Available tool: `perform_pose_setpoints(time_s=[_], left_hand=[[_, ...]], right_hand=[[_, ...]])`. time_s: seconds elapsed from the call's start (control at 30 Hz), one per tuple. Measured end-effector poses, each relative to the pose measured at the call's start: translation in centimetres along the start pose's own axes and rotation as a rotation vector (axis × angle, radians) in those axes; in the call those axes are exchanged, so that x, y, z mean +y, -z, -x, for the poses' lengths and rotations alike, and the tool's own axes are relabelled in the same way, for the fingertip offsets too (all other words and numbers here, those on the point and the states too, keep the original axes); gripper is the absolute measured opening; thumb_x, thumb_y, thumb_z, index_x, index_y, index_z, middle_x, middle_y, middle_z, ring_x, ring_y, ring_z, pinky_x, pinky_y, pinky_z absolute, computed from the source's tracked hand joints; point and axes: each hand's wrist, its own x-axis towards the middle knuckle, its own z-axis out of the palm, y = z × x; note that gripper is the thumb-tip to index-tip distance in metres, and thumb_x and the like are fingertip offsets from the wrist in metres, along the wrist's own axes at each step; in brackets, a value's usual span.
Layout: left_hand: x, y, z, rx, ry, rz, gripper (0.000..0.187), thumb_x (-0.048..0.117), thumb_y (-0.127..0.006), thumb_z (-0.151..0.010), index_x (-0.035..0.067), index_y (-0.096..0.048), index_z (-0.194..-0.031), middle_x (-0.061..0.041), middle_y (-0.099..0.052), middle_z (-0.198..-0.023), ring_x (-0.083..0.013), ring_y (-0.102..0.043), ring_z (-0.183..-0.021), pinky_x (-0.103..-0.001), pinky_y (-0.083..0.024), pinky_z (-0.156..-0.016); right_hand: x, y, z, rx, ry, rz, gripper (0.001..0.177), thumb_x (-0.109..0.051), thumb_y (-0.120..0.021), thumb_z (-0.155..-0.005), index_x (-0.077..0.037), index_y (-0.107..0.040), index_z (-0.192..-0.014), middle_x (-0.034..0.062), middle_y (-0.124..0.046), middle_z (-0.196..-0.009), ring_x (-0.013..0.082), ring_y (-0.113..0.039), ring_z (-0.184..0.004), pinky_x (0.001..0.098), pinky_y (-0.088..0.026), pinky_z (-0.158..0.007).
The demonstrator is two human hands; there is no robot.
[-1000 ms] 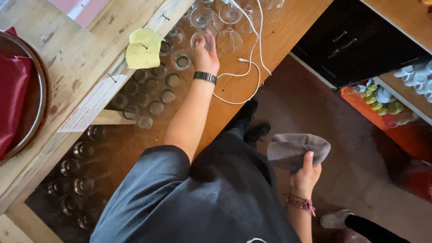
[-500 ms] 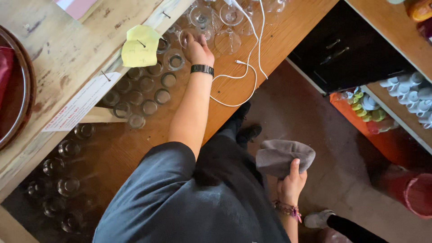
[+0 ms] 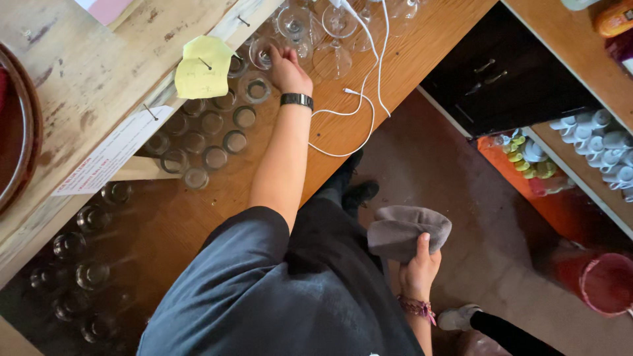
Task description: The person wipes various pieces of glassware, including stemmed glasses and tall straight glasses, with a grey cloth while standing at a wooden counter.
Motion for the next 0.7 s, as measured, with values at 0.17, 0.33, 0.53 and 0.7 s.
perform_pose_setpoints(time_s=[0.17, 0.33, 0.53, 0.7], left_hand=[[0.8, -1.2, 3.9, 0.009, 0.019, -0.110, 0.054, 0.034, -0.067, -0.098, 0.005, -0.039, -0.133, -0.006, -0.061, -0.099, -0.0158, -0.060, -0.087, -0.031, -0.053, -0.083], [1.7, -2.3, 8.9, 0.074, -0.007, -0.259, 0.096, 0.036, -0.069, -0.090, 0.017, 0.000, -0.153, -0.001, -0.062, -0.105, -0.0187, -0.065, -0.092, -0.035, -0.052, -0.087], [-0.6, 0.1, 7.7, -0.229, 0.075, -0.231, 0.073, 0.043, -0.072, -0.110, -0.018, -0.037, -0.126, -0.010, -0.053, -0.097, -0.0228, -0.063, -0.084, -0.038, -0.048, -0.069], [0.1, -3.8, 6.3, -0.184, 0.096, -0.576, 0.073, 0.052, -0.059, -0.093, 0.014, -0.031, -0.149, -0.010, -0.067, -0.095, -0.0177, -0.065, -0.078, -0.034, -0.056, -0.068]], right_hand=[[0.4, -0.3, -0.1, -0.017, -0.005, 0.016, 0.034, -0.022, -0.057, -0.107, 0.001, -0.057, -0.131, 0.0117, -0.066, -0.125, 0.0228, -0.065, -0.111, 0.0407, -0.054, -0.099], [0.2, -1.0, 0.0, -0.037, -0.001, 0.043, 0.035, -0.021, -0.055, -0.108, 0.002, -0.056, -0.134, 0.0118, -0.066, -0.126, 0.0226, -0.065, -0.112, 0.0396, -0.053, -0.100], [0.1, -1.1, 0.0, -0.037, -0.017, 0.028, 0.035, -0.021, -0.054, -0.107, 0.002, -0.056, -0.133, 0.0120, -0.066, -0.125, 0.0235, -0.065, -0.111, 0.0403, -0.054, -0.098], [-0.1, -1.4, 0.5, -0.025, 0.008, 0.038, 0.035, -0.021, -0.055, -0.107, 0.001, -0.056, -0.134, 0.0120, -0.066, -0.124, 0.0228, -0.065, -0.110, 0.0400, -0.054, -0.098]])
